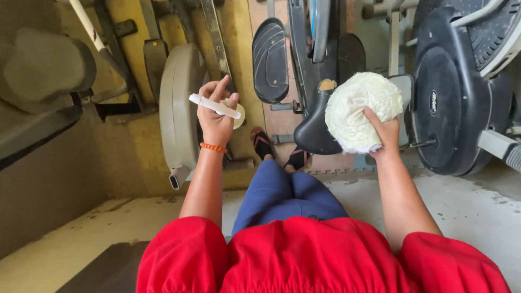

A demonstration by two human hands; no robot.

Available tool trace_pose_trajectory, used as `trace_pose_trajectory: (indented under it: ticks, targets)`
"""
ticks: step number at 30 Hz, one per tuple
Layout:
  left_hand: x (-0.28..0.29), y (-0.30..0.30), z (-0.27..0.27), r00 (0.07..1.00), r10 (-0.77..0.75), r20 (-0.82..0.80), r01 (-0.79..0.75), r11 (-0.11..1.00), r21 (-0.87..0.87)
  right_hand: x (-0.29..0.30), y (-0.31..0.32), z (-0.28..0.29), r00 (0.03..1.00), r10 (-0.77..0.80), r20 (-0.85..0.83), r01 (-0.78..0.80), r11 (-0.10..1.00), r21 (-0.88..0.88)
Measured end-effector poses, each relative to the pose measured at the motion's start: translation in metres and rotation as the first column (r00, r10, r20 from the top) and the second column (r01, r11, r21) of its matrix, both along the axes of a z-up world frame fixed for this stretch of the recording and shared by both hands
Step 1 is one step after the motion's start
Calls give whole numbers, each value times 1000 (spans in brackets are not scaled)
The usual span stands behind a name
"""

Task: Cleaning and wiping down various parts of an elliptical machine and exercise equipment using a spray bottle and cloth.

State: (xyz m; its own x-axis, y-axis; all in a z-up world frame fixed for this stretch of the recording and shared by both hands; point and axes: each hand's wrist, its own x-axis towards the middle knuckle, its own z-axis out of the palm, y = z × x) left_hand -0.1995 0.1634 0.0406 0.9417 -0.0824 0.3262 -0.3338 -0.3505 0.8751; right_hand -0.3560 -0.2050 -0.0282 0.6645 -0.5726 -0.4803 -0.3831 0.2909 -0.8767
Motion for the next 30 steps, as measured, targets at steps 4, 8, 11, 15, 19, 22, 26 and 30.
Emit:
trace_pose_trajectory:
  ticks: [4, 8, 11, 15, 19, 22, 26, 30]
  targets:
    - [2, 18, -4, 1000, 17, 20, -16, 1000, -27, 23, -6, -4, 961, 100, -259, -185, 926, -329]
    - [-5, 29, 3, 1000, 6, 17, -6, 1000, 3, 28, 5, 2, 977, -57, -206, -32, 915, -403]
    - [-21, 36, -1, 997, 24, -67, -23, 999, 28, 9, -11, -27, 946, -68, -317, -108, 856, -505]
    - [-31, 32, -8, 995, 5, -103, 3, 997, 77, 23, -6, -43, 982, 174, -68, -158, 575, -802]
    - [-37, 14, -21, 987, -32, -160, 53, 991, 125, 45, 41, -72, 875, 421, -240, -373, 270, -887]
    - [-35, -3, -33, 978, -82, -194, 121, 973, 196, 5, 52, -153, 401, 564, -722, -908, 138, -397]
    - [-28, -31, -31, 959, -143, -243, 182, 972, 147, -100, 0, -169, 105, 611, -784, -928, -223, -299]
    - [-12, -51, -40, 951, -214, -222, 229, 973, 40, -179, -76, -194, 611, 521, -596, -789, 338, -513]
